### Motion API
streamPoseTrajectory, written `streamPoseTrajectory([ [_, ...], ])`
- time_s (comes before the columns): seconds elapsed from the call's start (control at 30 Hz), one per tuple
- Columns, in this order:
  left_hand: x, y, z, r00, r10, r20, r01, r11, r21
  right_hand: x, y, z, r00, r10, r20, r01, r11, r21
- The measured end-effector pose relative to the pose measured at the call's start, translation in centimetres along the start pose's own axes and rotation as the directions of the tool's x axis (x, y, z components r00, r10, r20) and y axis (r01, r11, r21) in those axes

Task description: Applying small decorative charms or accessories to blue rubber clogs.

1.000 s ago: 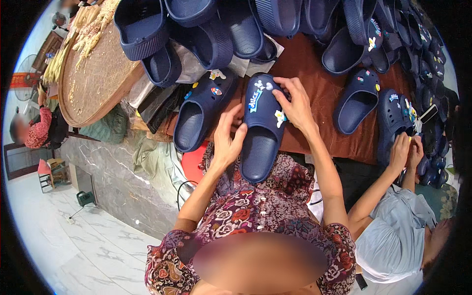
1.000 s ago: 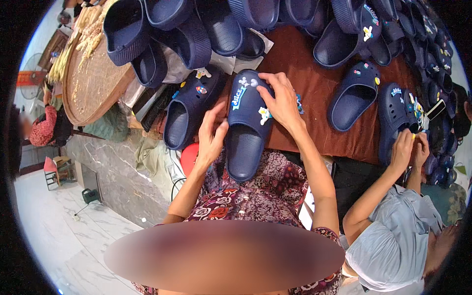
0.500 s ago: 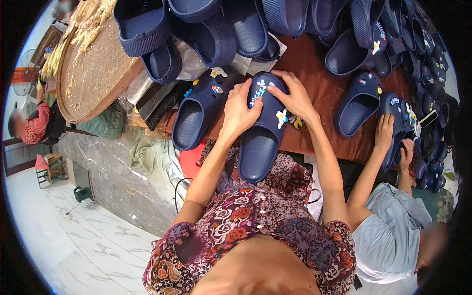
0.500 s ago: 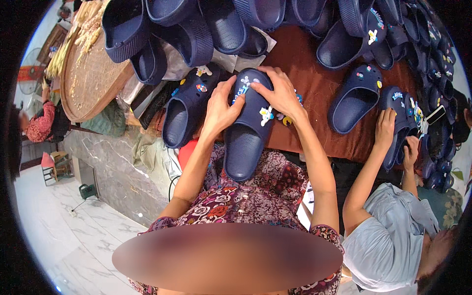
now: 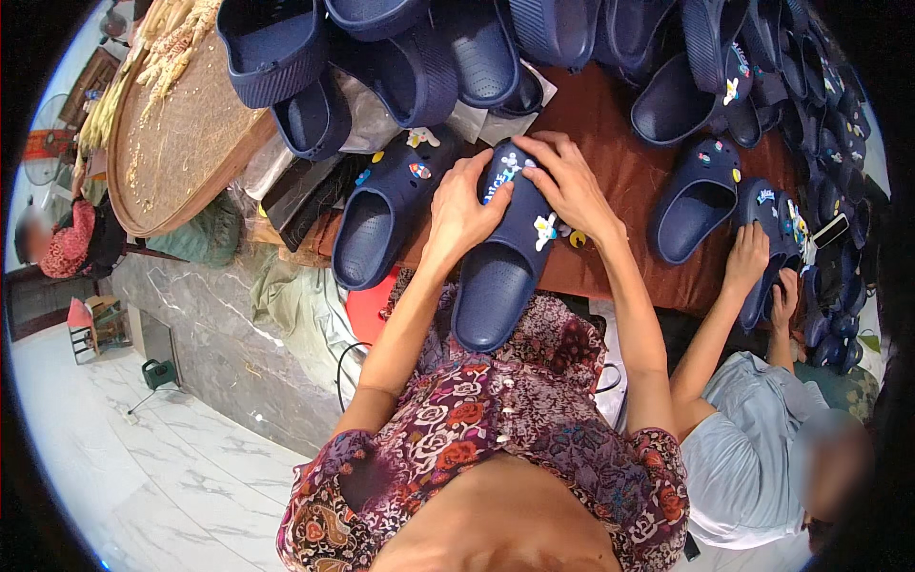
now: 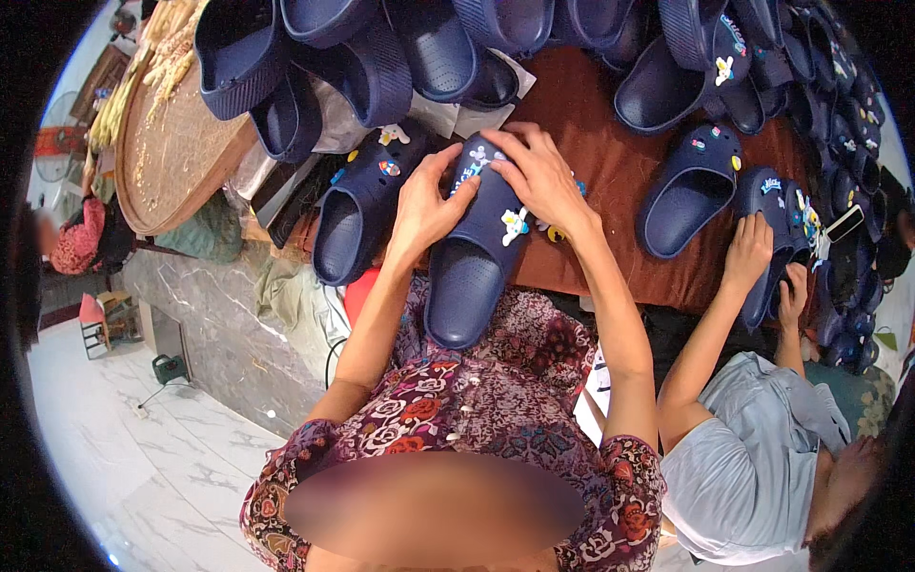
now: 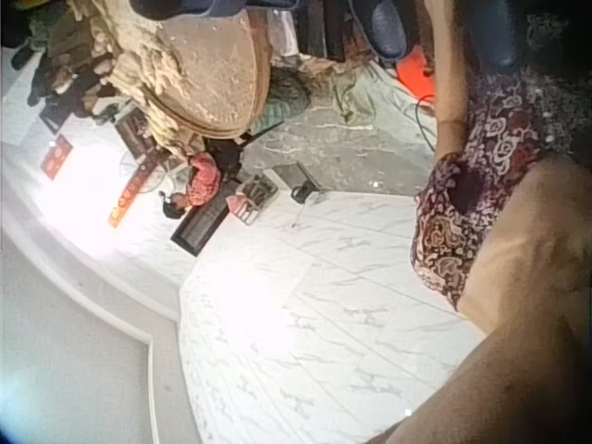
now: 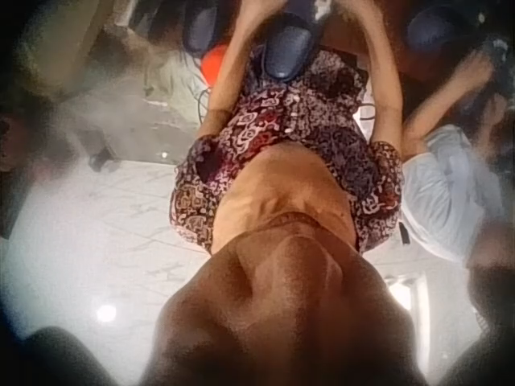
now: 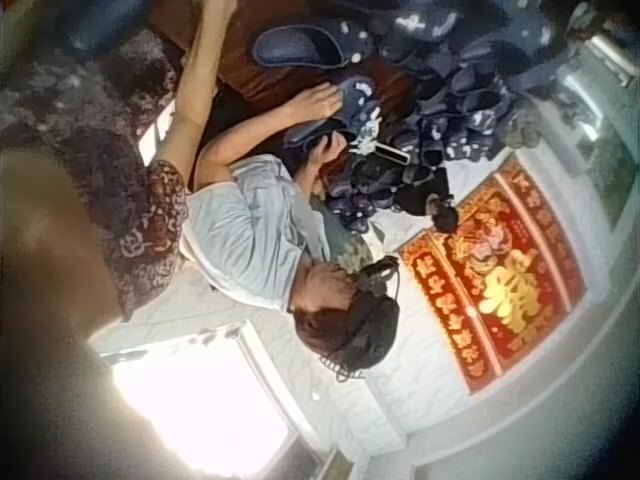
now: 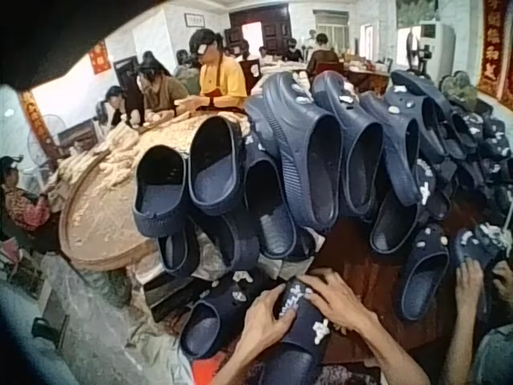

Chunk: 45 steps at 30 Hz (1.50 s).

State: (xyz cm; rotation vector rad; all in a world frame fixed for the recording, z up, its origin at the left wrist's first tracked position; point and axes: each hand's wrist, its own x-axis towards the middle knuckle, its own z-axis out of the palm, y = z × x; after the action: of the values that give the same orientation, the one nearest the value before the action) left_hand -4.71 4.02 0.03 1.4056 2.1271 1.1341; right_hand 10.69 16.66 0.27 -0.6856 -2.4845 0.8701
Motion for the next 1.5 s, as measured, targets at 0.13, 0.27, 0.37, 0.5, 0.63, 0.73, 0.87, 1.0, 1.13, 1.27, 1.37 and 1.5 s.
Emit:
streamPoseTrajectory([
  [0.13, -0.1, 0.2, 0.2, 0.998, -0.057, 0.032, 0.057, 0.998, -0.021, 0.5, -0.1, 0.2, 0.993, -0.120, 0.012, 0.120, 0.992, -0.024],
  [0.27, -0.2, 0.1, 0.3, 1.000, -0.014, 0.004, 0.014, 1.000, 0.024, 1.0, -0.1, -0.1, 0.991, -0.134, 0.024, 0.133, 0.991, 0.026],
  [0.37, -0.1, 0.3, 0.3, 1.000, 0.004, 0.011, -0.005, 0.999, 0.052, 1.5, -0.1, -0.1, 0.984, -0.177, 0.006, 0.177, 0.983, 0.045],
  [0.5, -0.1, 0.3, 0.2, 1.000, -0.006, 0.007, 0.005, 0.998, 0.055, 1.6, -0.6, 0.2, 0.974, -0.224, -0.010, 0.224, 0.974, 0.012],
  [0.63, -0.1, 0.3, 0.3, 1.000, -0.017, 0.009, 0.017, 0.999, 0.052, 1.7, -1.5, 0.2, 0.981, -0.191, 0.025, 0.190, 0.981, 0.043],
  [0.73, -0.1, 0.1, 0.4, 1.000, -0.016, 0.011, 0.015, 0.998, 0.054, 1.9, -1.4, 0.2, 0.975, -0.197, 0.101, 0.202, 0.979, -0.036],
  [0.87, 0.0, -0.1, 0.7, 1.000, -0.001, -0.004, 0.001, 1.000, 0.020, 2.0, -1.2, 0.1, 0.972, -0.227, 0.059, 0.229, 0.973, -0.018],
  [1.0, 0.0, -0.2, 0.7, 1.000, -0.002, 0.007, 0.002, 1.000, 0.015, 2.2, -1.3, -0.4, 0.974, -0.218, 0.063, 0.217, 0.976, 0.027],
  [1.13, 0.1, 0.2, 0.4, 0.994, -0.076, 0.075, 0.078, 0.996, -0.030, 1.1, -1.2, -1.1, 0.977, -0.210, 0.025, 0.207, 0.975, 0.078],
  [1.27, -0.2, 0.2, 0.2, 0.990, -0.113, 0.087, 0.123, 0.985, -0.119, -1.1, 0.6, -1.8, 0.955, 0.143, -0.260, -0.083, 0.970, 0.229],
  [1.37, -0.7, -0.7, 0.4, 0.978, -0.168, 0.124, 0.199, 0.928, -0.315, -3.6, 2.3, -1.7, 0.909, 0.310, -0.280, -0.248, 0.940, 0.236],
  [1.5, -2.2, -2.1, 0.3, 0.965, -0.208, 0.161, 0.262, 0.797, -0.544, -6.0, 2.6, -1.7, 0.907, 0.336, -0.256, -0.283, 0.933, 0.223],
])
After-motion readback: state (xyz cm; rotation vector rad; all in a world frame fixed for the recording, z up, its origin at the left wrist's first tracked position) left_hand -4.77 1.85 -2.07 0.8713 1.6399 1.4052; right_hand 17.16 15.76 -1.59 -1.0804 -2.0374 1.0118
